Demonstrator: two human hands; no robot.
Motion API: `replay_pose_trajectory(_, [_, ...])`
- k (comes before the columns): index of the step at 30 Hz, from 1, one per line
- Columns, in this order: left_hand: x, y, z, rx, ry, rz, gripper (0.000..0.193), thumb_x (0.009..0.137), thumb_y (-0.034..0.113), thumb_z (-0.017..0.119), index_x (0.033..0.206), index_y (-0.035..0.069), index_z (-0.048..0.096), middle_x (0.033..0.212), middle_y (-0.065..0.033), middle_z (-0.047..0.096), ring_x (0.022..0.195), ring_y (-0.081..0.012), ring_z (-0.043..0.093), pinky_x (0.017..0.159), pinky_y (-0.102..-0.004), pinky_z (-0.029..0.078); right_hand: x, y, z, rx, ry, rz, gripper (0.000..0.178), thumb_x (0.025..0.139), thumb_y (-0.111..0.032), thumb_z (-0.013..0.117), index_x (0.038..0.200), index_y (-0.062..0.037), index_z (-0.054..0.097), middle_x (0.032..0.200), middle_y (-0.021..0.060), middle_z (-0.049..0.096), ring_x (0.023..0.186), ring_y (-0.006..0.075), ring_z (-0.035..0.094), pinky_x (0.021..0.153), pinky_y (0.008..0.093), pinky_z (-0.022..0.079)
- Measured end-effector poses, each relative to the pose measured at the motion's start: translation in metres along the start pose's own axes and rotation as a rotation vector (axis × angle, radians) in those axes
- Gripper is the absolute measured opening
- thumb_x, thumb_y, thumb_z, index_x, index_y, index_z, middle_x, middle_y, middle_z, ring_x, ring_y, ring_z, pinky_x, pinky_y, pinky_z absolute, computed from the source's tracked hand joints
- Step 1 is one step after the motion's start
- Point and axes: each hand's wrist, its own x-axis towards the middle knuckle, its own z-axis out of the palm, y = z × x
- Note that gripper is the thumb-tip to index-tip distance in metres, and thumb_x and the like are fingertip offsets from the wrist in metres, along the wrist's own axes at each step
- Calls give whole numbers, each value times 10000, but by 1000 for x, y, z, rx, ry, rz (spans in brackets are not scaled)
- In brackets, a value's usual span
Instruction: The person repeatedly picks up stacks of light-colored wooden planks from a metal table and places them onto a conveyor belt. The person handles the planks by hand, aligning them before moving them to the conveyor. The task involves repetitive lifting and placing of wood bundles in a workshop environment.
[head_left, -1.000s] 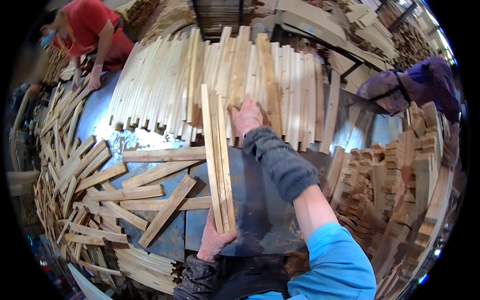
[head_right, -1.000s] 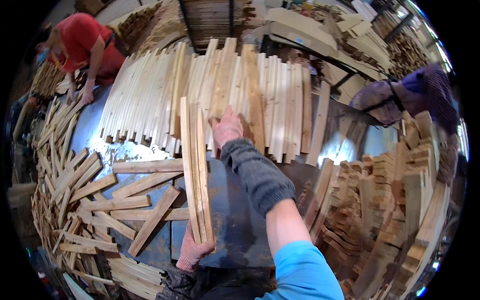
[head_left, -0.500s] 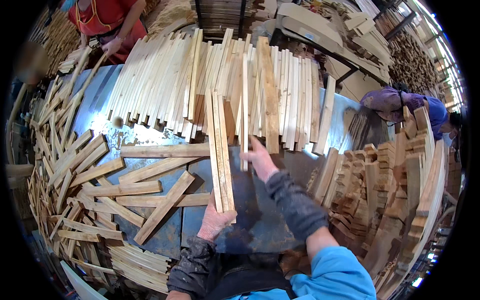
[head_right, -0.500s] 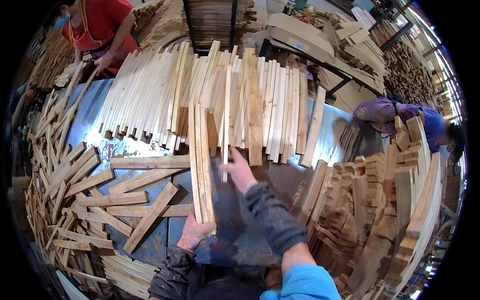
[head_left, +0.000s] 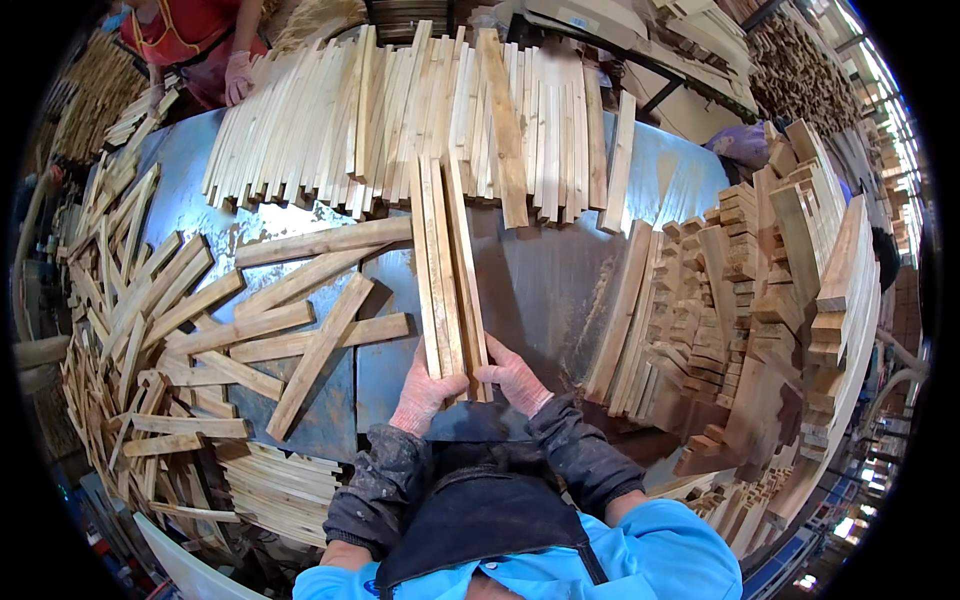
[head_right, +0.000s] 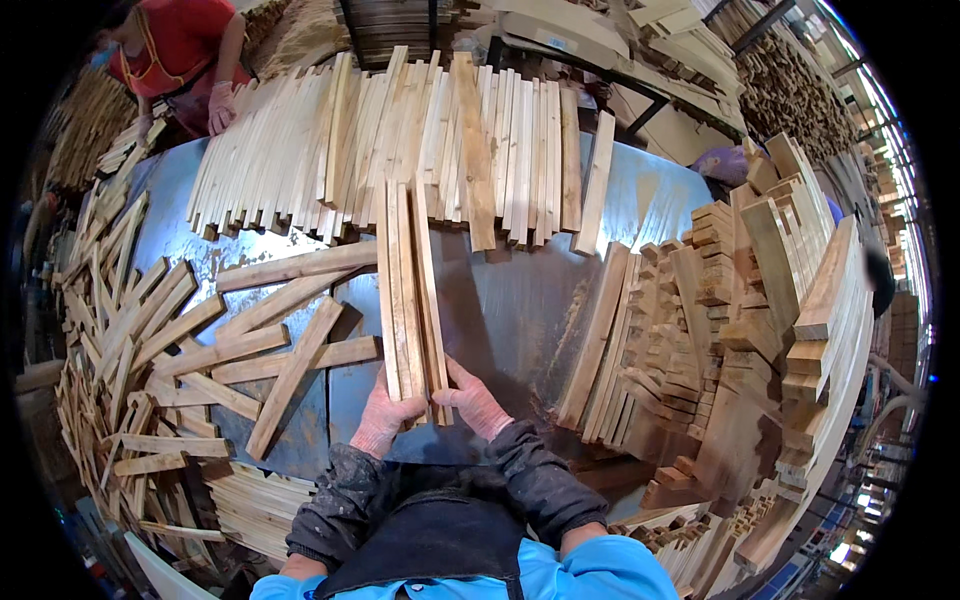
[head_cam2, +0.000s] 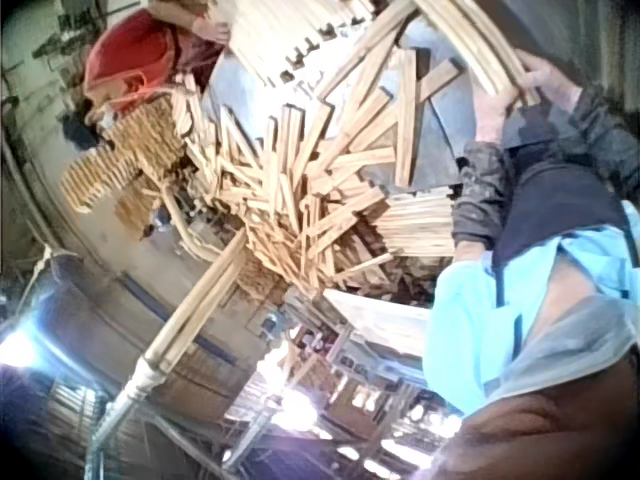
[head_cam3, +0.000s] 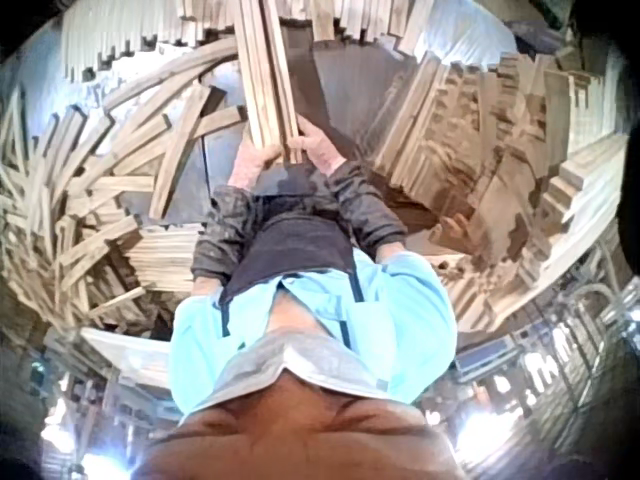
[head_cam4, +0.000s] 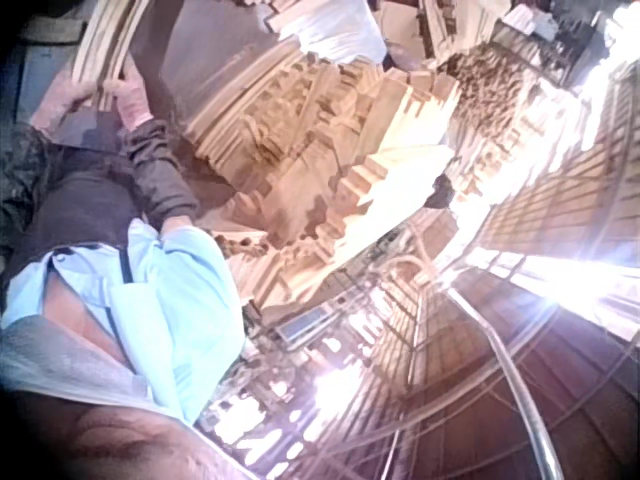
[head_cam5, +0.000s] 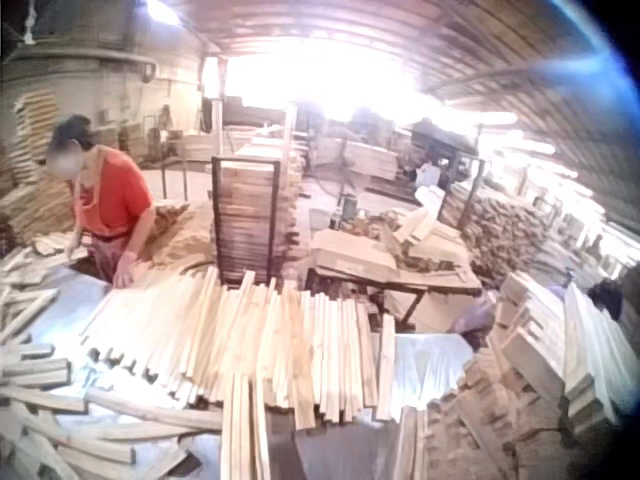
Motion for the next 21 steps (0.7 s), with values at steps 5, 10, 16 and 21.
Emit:
replay_pose_trajectory(5, [12, -10, 7, 11, -17, 49, 1144, 703, 21, 892, 1649, 136, 259, 1208, -103, 654, 919, -232, 721, 714, -360, 644, 10, 8, 26, -225, 143, 17, 668, 1064, -253, 609, 1685, -107, 411, 1457, 111, 632, 1287, 179, 584, 1146, 341, 449])
replay_pose_trajectory(10, [25, -11, 7, -98, -68, 4, 1234, 685, -89, 863, 1697, 158, 201, 1331, -114, 612, 1113, -234, 691, 781, -387, 655, 29, -1, -5, -412, 98, -7, 664, 1098, -384, 586, 1651, -46, 443, 1469, 165, 645, 1330, 220, 600, 1159, 365, 453])
replay_pose_trajectory(16, [22, -10, 12, -118, -3, -69, 1170, 687, -46, 868, 1676, 176, 283, 1265, -81, 645, 1042, -209, 698, 755, -355, 640, 156, -87, -56, -1019, 773, -218, 733, 1020, -435, 651, 1584, 2, 480, 1516, 305, 568, 1393, 462, 564, 1161, 496, 461])
replay_pose_trajectory(21, [19, 3, 5, -170, -37, -45, 1144, 673, 0, 892, 1656, 152, 329, 1298, -53, 634, 1084, -198, 679, 799, -352, 635, 266, -87, -134, -1436, 1047, -71, 730, 960, -434, 723, 1492, 13, 499, 1391, 315, 617, 1292, 479, 625, 1067, 542, 531])
